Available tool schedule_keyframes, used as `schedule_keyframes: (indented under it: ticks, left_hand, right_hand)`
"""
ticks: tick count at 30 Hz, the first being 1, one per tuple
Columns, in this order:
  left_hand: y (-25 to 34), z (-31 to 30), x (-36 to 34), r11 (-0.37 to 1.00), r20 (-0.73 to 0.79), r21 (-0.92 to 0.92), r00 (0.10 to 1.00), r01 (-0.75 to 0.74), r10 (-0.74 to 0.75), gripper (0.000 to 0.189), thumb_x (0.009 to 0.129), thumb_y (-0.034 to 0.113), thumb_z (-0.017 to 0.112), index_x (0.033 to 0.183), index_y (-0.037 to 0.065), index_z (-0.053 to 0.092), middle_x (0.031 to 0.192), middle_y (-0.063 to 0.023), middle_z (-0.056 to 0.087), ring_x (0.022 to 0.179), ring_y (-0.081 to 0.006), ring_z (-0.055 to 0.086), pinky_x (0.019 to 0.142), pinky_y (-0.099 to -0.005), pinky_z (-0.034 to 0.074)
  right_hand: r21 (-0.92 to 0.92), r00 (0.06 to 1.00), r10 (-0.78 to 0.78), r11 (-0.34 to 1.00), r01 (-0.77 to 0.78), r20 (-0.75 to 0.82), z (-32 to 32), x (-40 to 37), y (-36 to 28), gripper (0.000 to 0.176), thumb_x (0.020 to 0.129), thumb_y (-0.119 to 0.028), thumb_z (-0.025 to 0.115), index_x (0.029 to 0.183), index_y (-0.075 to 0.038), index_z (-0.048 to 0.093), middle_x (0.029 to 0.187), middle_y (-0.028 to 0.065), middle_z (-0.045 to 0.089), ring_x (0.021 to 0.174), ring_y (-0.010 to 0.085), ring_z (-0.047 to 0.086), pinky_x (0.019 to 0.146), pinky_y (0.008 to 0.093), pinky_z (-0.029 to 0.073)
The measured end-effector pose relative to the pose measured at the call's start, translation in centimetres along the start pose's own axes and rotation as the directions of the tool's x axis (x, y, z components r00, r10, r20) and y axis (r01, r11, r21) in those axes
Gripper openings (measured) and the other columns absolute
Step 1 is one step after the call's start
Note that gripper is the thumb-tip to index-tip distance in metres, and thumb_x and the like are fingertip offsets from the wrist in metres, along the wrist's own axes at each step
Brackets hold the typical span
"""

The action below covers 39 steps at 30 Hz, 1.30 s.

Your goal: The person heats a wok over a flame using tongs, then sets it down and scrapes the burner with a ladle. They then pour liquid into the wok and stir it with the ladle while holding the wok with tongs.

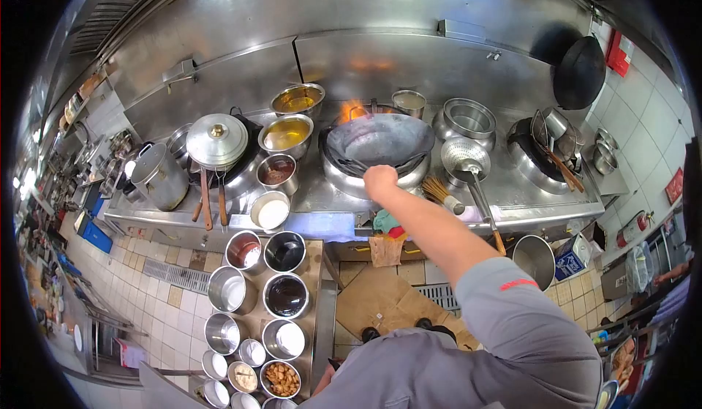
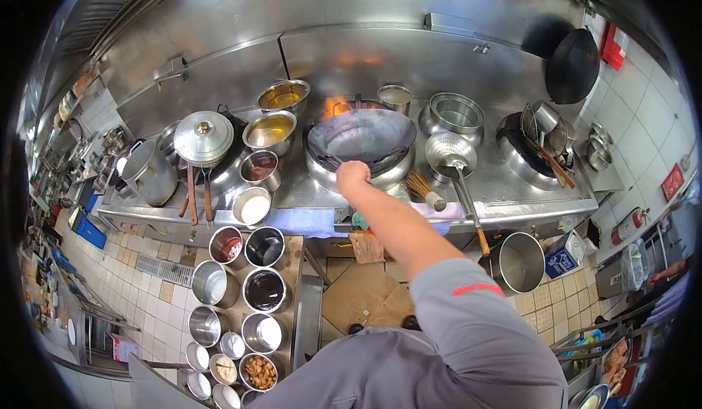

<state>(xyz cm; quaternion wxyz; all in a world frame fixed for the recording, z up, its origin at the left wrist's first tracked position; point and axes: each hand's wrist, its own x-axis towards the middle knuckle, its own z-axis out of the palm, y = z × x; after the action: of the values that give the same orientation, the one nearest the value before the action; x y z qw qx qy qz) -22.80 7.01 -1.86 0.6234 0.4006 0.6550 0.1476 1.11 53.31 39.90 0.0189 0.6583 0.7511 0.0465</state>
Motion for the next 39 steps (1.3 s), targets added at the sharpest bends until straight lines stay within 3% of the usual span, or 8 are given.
schedule_keyframes:
  ticks: [17, 19, 20, 25, 27, 29, 31, 39]
  left_hand:
    - [1.3, -1.5, 5.9, 0.957, 0.123, 0.137, 0.963, -0.255, 0.239, 0.032, 0.085, 0.025, 0.042, 0.101, 0.003, 0.059, 0.103, -0.0159, 0.059, 0.102, -0.0236, 0.055, 0.088, -0.0315, 0.041]
    - [-0.3, -1.7, 5.7, 0.751, 0.234, 0.409, 0.855, -0.519, 0.463, 0.032, 0.085, 0.025, 0.042, 0.102, 0.003, 0.059, 0.103, -0.0161, 0.059, 0.102, -0.0236, 0.054, 0.089, -0.0314, 0.041]
    - [-1.7, -2.3, 5.5, -0.048, 0.504, 0.693, 0.436, -0.719, 0.745, 0.032, 0.085, 0.025, 0.042, 0.102, 0.003, 0.059, 0.104, -0.0161, 0.059, 0.103, -0.0236, 0.054, 0.089, -0.0314, 0.041]
    - [0.8, -1.8, 5.8, 0.991, 0.167, 0.132, 0.986, -0.006, -0.017, 0.036, 0.087, 0.031, 0.04, 0.108, 0.009, 0.059, 0.116, -0.0164, 0.054, 0.112, -0.0283, 0.048, 0.094, -0.0314, 0.037]
    - [1.5, -1.5, 6.2, 0.935, 0.227, 0.217, 0.946, -0.281, 0.232, 0.036, 0.087, 0.031, 0.041, 0.107, 0.008, 0.059, 0.117, -0.015, 0.054, 0.111, -0.0277, 0.049, 0.093, -0.0312, 0.038]
    - [1.4, -1.7, 6.1, 0.007, 0.316, 0.861, 0.546, -0.509, 0.776, 0.035, 0.088, 0.031, 0.042, 0.104, 0.005, 0.059, 0.115, -0.0134, 0.056, 0.107, -0.0257, 0.051, 0.09, -0.0308, 0.04]
    - [0.7, -2.0, 6.9, 0.944, 0.193, 0.169, 0.948, -0.285, 0.252, 0.035, 0.086, 0.03, 0.046, 0.105, 0.003, 0.059, 0.113, -0.0129, 0.057, 0.105, -0.0237, 0.053, 0.088, -0.0307, 0.042]
    - [1.5, -3.5, 3.0, 0.996, 0.027, -0.066, 0.997, -0.066, 0.068, 0.029, 0.082, 0.028, 0.054, 0.094, 0.003, 0.061, 0.091, -0.0097, 0.062, 0.086, -0.0205, 0.059, 0.078, -0.0295, 0.047]
  right_hand:
    - [-0.284, 0.954, 0.269, 0.912, -0.296, -0.129, -9.4, -15.6, 29.4, 0.05, 0.073, -0.035, 0.069, 0.113, -0.015, 0.048, 0.091, 0.0121, 0.061, 0.084, 0.0303, 0.063, 0.067, 0.0403, 0.05]
    - [-0.203, 0.943, 0.279, 0.928, -0.314, -0.183, -10.4, -16.4, 28.2, 0.057, 0.07, -0.035, 0.072, 0.116, -0.015, 0.047, 0.092, 0.0126, 0.061, 0.084, 0.0304, 0.062, 0.068, 0.0398, 0.05]
    - [-0.168, 0.937, 0.267, 0.937, -0.307, -0.225, -10.2, -16.5, 27.9, 0.063, 0.068, -0.036, 0.073, 0.121, -0.017, 0.045, 0.092, 0.0124, 0.061, 0.084, 0.0303, 0.062, 0.069, 0.0395, 0.05]
    - [-0.017, 0.94, 0.2, 0.977, -0.213, -0.277, -8.8, -16.6, 23.4, 0.066, 0.066, -0.036, 0.074, 0.123, -0.018, 0.046, 0.092, 0.0112, 0.061, 0.083, 0.0297, 0.062, 0.07, 0.0398, 0.049]
    - [0.048, 0.949, 0.135, 0.991, -0.126, -0.283, -7.7, -16.1, 21.6, 0.066, 0.065, -0.036, 0.074, 0.121, -0.016, 0.047, 0.092, 0.0111, 0.061, 0.082, 0.0302, 0.062, 0.07, 0.0393, 0.05]
    - [0.03, 0.961, 0.118, 0.993, -0.114, -0.25, -7.0, -15.5, 20.3, 0.065, 0.065, -0.037, 0.074, 0.119, -0.015, 0.048, 0.092, 0.011, 0.061, 0.082, 0.0301, 0.062, 0.069, 0.0392, 0.05]
    - [0.011, 0.971, 0.101, 0.995, -0.101, -0.218, -6.3, -14.8, 19.4, 0.064, 0.065, -0.038, 0.074, 0.117, -0.013, 0.049, 0.091, 0.011, 0.061, 0.082, 0.03, 0.063, 0.069, 0.0391, 0.05]
    - [-0.045, 0.993, 0.067, 0.996, -0.071, -0.102, -4.7, -11.7, 16.7, 0.057, 0.068, -0.041, 0.071, 0.111, -0.01, 0.051, 0.094, 0.013, 0.061, 0.083, 0.0304, 0.063, 0.069, 0.0397, 0.051]
